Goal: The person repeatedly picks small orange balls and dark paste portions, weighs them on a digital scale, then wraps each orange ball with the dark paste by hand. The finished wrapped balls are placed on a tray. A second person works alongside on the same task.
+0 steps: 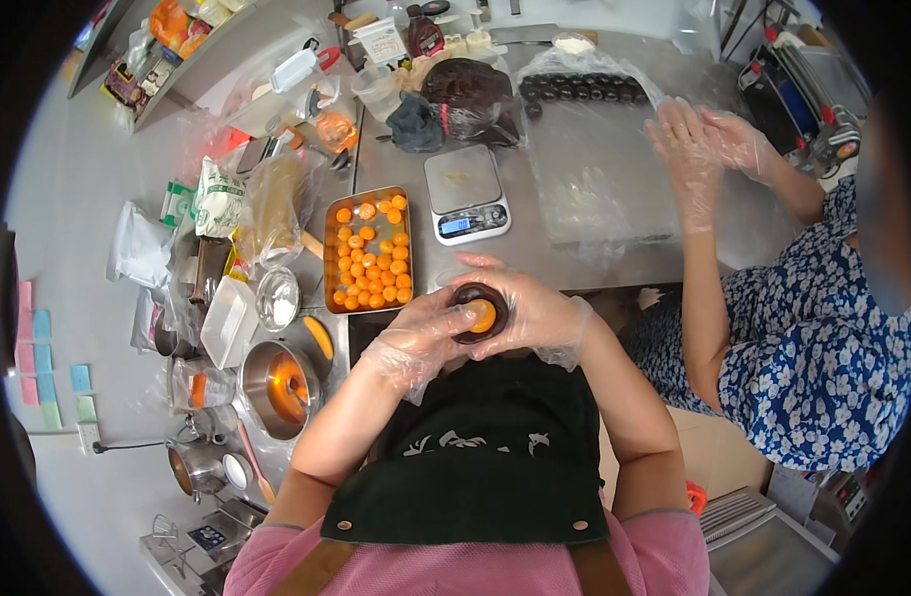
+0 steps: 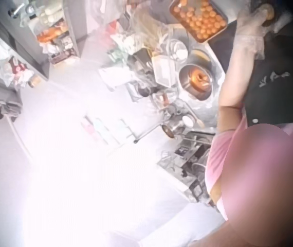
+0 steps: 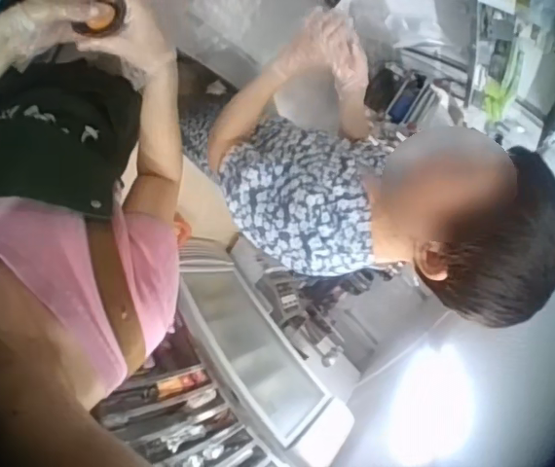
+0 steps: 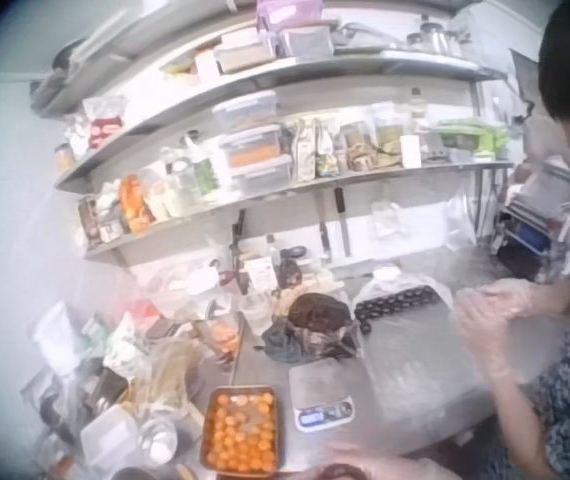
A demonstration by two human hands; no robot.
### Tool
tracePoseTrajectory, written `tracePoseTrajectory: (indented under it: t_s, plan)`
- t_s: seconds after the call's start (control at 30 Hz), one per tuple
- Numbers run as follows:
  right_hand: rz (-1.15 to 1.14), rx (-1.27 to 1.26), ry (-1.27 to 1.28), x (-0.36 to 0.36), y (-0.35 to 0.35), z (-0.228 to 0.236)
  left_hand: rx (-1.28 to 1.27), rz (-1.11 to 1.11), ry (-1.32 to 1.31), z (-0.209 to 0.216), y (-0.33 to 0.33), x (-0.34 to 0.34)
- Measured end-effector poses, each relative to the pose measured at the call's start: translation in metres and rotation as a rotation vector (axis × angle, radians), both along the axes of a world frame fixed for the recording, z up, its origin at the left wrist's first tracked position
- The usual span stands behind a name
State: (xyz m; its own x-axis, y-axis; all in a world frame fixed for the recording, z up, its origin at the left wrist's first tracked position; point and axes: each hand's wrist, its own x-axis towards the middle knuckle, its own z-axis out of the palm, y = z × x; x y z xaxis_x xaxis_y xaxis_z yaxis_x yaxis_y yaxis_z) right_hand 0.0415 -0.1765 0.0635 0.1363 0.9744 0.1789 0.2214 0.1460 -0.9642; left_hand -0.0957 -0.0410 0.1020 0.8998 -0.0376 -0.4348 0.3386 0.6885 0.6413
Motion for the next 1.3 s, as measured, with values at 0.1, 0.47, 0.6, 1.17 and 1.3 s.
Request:
tracePoseTrajectory:
  t_s: [0.1,0.47,0.6,1.17,1.3]
  plan:
    - [-0.111,0.100,0.054,-0.004,0.001,-0.003,-0.052,0.089,0.059,-0.007,-0.004,0.004]
    - [-0.206,0.217,0.107,0.003,0.004,-0.004,0.050,0.019,0.104,0.010,-0.001,0.020]
    - [-0.307,0.205,0.093,-0.001,0.011,-0.009,-0.010,0.222,0.119,0.011,-0.014,0.022]
    - [-0.315,0.309,0.082,-0.009,0.012,0.010,0.130,0.116,0.116,0.024,-0.004,0.018]
    - [-0.223,0.261,0.021,-0.007,0.013,0.015,0.218,-0.057,0.149,0.029,0.005,0.018]
